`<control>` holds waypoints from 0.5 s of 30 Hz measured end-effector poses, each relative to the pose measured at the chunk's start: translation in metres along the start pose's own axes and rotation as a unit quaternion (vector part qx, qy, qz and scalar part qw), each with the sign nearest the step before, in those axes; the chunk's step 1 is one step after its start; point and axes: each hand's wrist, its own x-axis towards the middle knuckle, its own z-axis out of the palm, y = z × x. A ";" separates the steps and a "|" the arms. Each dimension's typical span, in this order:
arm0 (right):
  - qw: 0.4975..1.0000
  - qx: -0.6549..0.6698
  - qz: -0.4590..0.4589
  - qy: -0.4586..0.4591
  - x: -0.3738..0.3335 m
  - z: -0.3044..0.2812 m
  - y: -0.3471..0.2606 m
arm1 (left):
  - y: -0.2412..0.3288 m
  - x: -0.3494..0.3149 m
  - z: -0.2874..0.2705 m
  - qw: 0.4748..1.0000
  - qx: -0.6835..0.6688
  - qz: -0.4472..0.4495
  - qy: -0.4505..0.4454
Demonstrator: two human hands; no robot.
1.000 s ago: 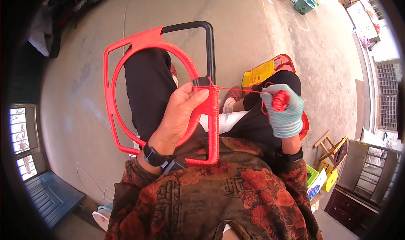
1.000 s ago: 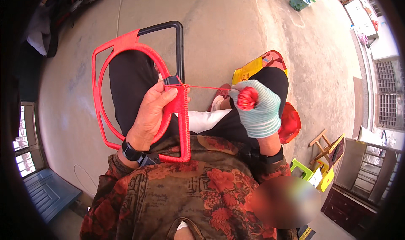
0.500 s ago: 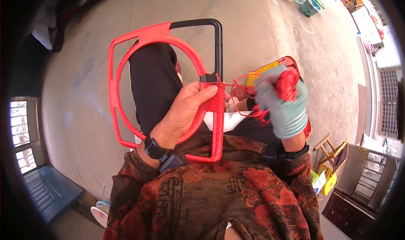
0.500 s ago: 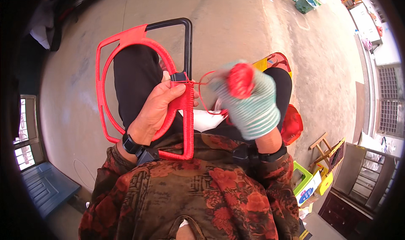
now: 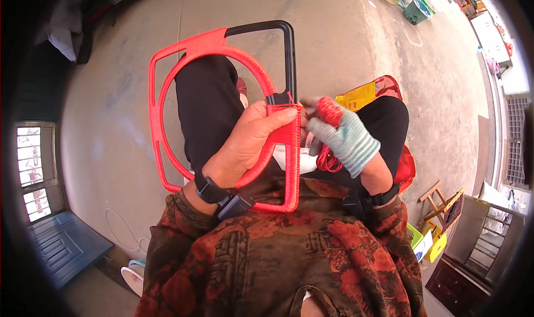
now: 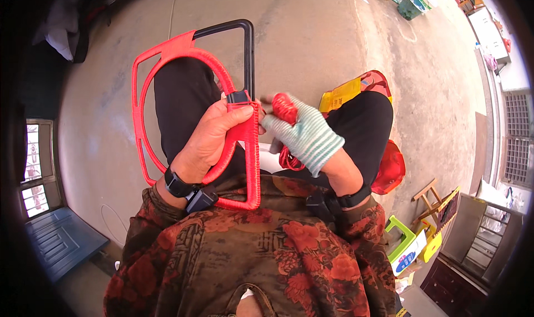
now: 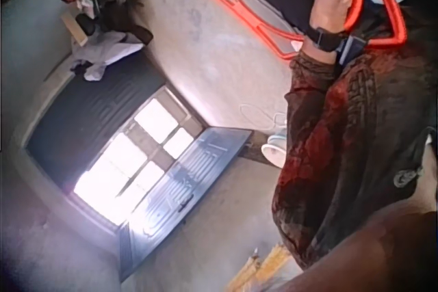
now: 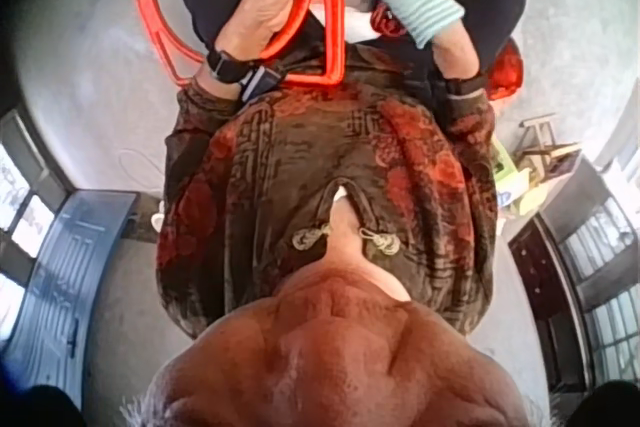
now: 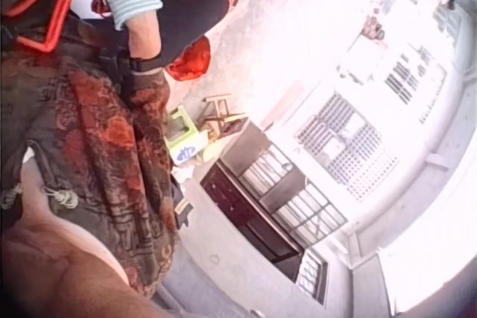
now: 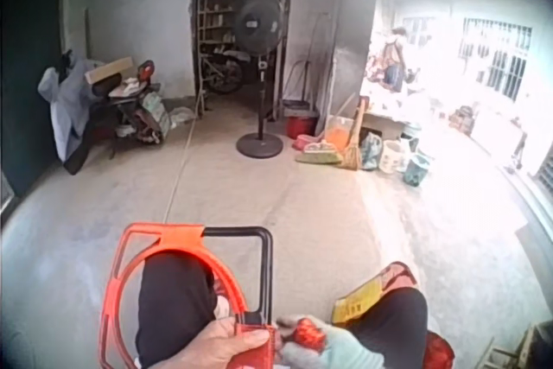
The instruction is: Wrapping a red and black plastic frame with red cord.
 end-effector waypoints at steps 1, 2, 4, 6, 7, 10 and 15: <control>0.994 -0.097 0.040 -0.033 0.003 -0.005 0.004 | 0.001 0.000 0.000 1.000 -0.001 0.001 0.001; 0.976 -0.194 0.080 -0.065 0.004 -0.008 0.006 | 0.001 0.000 -0.001 1.000 0.020 -0.004 0.010; 0.988 -0.113 0.109 -0.016 0.002 -0.017 0.005 | 0.001 0.001 -0.002 0.999 0.041 -0.013 0.016; 0.995 -0.073 0.063 0.000 0.004 -0.020 0.001 | -0.001 0.002 -0.002 0.998 0.060 -0.001 0.024; 0.995 -0.074 0.064 0.002 0.004 -0.017 0.001 | -0.003 0.002 -0.002 0.998 0.060 -0.002 0.022; 0.995 0.094 0.006 0.023 0.008 -0.004 -0.003 | -0.006 0.005 0.002 0.997 0.059 0.012 0.038; 0.985 0.172 0.018 -0.011 0.004 0.017 -0.011 | -0.020 0.013 -0.005 0.992 0.109 0.038 0.046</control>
